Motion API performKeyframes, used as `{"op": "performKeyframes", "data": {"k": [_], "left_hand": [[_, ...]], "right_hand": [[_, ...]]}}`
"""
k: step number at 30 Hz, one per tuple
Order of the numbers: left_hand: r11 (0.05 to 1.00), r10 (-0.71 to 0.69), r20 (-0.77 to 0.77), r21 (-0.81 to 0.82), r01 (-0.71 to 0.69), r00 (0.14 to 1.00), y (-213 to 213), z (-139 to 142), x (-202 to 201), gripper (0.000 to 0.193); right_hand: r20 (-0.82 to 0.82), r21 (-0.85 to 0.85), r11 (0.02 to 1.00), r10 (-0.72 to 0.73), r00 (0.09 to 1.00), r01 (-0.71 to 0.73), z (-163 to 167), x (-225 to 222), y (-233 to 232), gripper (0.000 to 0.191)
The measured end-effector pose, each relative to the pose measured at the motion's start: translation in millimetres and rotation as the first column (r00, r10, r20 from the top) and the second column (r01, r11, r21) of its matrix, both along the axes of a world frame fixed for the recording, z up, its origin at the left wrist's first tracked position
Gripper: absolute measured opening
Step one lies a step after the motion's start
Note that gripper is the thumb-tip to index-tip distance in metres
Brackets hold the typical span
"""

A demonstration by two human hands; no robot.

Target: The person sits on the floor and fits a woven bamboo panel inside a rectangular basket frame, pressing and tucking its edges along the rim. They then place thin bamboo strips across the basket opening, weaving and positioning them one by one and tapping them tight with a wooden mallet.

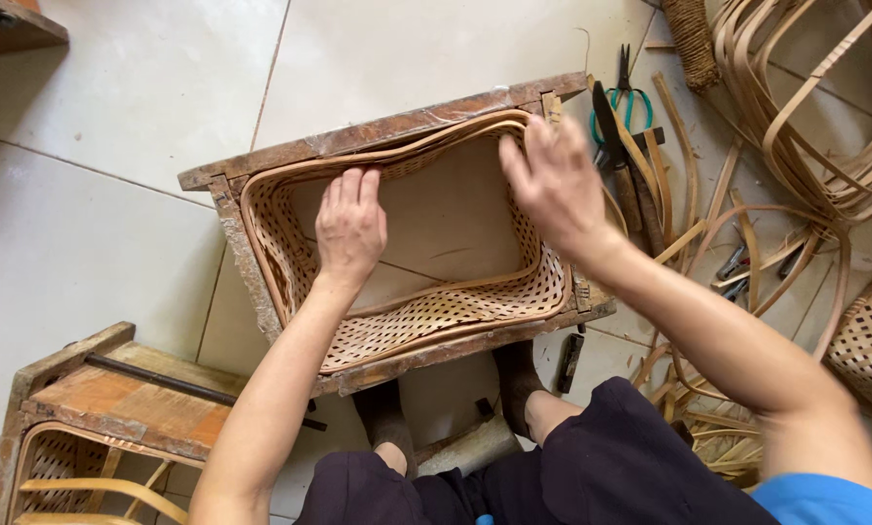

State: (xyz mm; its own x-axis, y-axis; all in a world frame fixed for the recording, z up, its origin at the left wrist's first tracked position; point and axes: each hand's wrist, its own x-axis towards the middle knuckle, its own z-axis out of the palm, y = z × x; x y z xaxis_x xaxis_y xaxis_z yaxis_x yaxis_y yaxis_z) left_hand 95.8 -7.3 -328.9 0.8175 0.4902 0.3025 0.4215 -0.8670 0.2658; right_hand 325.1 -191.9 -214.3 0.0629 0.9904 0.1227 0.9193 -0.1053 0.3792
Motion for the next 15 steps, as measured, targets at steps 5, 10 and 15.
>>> {"op": "performKeyframes", "data": {"k": [5, 10, 15], "left_hand": [[0.997, -0.012, -0.121, -0.077, 0.002, 0.993, 1, 7, 8, 0.027], [0.997, -0.020, -0.191, -0.073, 0.006, 0.981, 4, 15, 13, 0.024], [0.992, -0.116, -0.310, -0.074, 0.098, 0.944, 8, 19, 17, 0.014]], "right_hand": [[0.336, -0.437, 0.880, -0.030, 0.941, 0.185, 4, -31, -4, 0.050], [0.438, -0.509, 0.814, -0.034, 0.898, 0.279, 0, -44, 14, 0.053], [0.489, -0.595, 0.747, 0.044, 0.871, 0.296, 8, -48, 32, 0.056]]}}
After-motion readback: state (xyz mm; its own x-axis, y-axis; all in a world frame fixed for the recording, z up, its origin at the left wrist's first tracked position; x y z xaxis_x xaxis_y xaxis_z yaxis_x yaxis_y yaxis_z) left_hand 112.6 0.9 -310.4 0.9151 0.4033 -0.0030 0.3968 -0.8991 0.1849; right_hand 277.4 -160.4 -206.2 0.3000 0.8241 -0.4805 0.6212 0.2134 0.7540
